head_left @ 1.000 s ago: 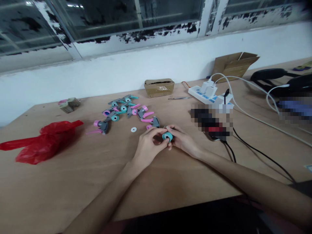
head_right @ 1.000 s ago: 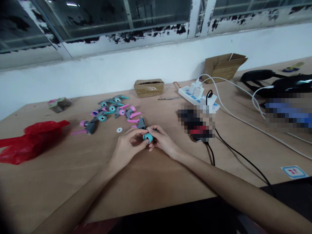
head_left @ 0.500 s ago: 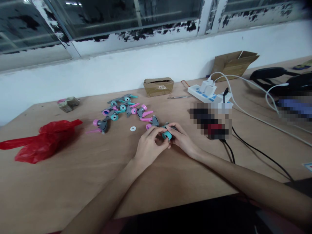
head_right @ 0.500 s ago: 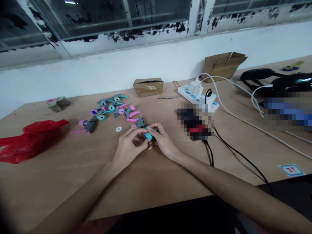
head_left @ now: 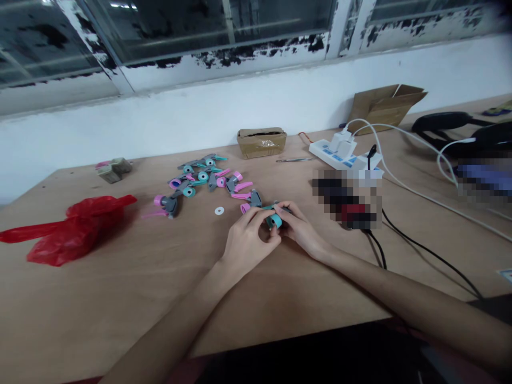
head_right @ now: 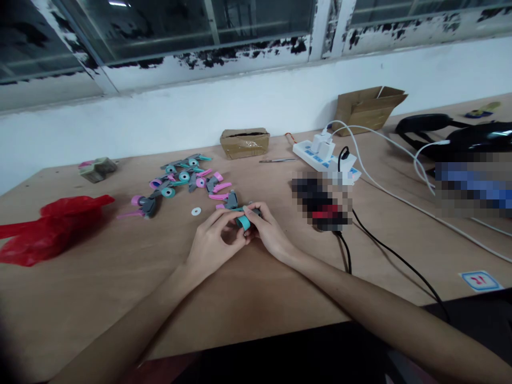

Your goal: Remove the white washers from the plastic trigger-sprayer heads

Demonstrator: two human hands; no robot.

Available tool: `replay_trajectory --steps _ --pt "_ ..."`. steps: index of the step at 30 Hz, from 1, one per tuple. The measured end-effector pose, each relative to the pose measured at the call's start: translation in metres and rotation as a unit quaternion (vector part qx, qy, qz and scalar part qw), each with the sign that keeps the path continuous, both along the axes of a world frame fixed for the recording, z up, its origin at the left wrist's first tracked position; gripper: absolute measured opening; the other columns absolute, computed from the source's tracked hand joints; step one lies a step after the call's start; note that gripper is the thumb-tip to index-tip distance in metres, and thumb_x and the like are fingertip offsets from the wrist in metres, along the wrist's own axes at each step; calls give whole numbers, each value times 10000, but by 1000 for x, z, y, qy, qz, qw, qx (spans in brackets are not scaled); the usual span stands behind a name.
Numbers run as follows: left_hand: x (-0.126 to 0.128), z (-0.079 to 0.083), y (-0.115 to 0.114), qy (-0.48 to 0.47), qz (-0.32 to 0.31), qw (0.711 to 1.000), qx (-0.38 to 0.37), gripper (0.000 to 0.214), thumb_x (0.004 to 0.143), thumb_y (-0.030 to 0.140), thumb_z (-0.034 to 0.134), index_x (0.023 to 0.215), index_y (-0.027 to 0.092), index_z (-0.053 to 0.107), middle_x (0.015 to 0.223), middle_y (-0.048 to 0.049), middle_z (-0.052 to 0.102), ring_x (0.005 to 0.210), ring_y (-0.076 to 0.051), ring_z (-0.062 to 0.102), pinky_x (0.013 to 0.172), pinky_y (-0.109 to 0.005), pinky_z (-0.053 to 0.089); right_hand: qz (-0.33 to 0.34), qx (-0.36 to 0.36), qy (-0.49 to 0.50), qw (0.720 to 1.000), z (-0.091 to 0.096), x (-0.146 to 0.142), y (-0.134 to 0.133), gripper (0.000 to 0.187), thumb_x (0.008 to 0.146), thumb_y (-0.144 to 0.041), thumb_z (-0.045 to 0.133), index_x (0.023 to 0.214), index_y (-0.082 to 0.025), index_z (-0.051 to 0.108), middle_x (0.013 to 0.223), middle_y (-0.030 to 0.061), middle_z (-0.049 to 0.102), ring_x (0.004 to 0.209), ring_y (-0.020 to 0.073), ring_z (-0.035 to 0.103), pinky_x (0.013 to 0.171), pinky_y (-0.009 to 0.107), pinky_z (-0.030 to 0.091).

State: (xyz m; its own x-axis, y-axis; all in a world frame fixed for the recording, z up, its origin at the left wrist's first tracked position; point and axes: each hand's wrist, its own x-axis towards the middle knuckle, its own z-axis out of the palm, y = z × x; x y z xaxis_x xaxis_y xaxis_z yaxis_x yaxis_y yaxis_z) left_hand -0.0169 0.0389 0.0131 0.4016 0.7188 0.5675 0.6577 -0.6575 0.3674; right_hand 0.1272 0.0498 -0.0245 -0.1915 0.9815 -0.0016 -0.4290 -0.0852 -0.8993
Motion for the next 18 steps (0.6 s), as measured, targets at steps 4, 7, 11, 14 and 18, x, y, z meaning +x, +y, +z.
replay_trajectory --steps 4,7,11,14,18 --pt "1 0 -1 0 2 1000 2 297 705 102 540 985 180 596 948 -50 634 792 -160 623 756 -311 544 5 -3 0 1000 1 0 0 290 772 -447 626 887 -241 457 736 -53 541 574 96 527 536 243 454" --pt "3 1 -3 -3 4 1000 -5 315 696 87 536 992 179 588 946 -49 627 778 -154 624 752 -299 547 7 -10 -2 1000 3 0 0 302 758 -455 635 875 -240 458 744 -48 539 591 102 531 547 250 458" --pt "3 0 -3 -5 4 1000 -9 347 695 68 520 1014 191 576 965 -49 621 818 -161 625 759 -297 546 13 -15 -4 1000 5 -1 -1 319 754 -473 631 880 -240 452 752 -41 540 596 110 534 545 262 468" --pt "1 -1 -2 -7 1 1000 2 360 696 62 517 1026 194 573 975 -47 621 859 -170 621 788 -307 537 23 -12 -4 1000 6 -1 -2 334 759 -485 621 892 -240 436 739 -43 542 554 103 519 531 271 476" --pt "0 -3 -1 -14 -3 1000 12 358 700 46 510 1022 186 581 972 -43 620 855 -161 621 789 -294 533 26 -13 -1 1000 7 -1 -1 346 756 -490 622 884 -235 425 716 -49 544 519 95 513 487 256 462"
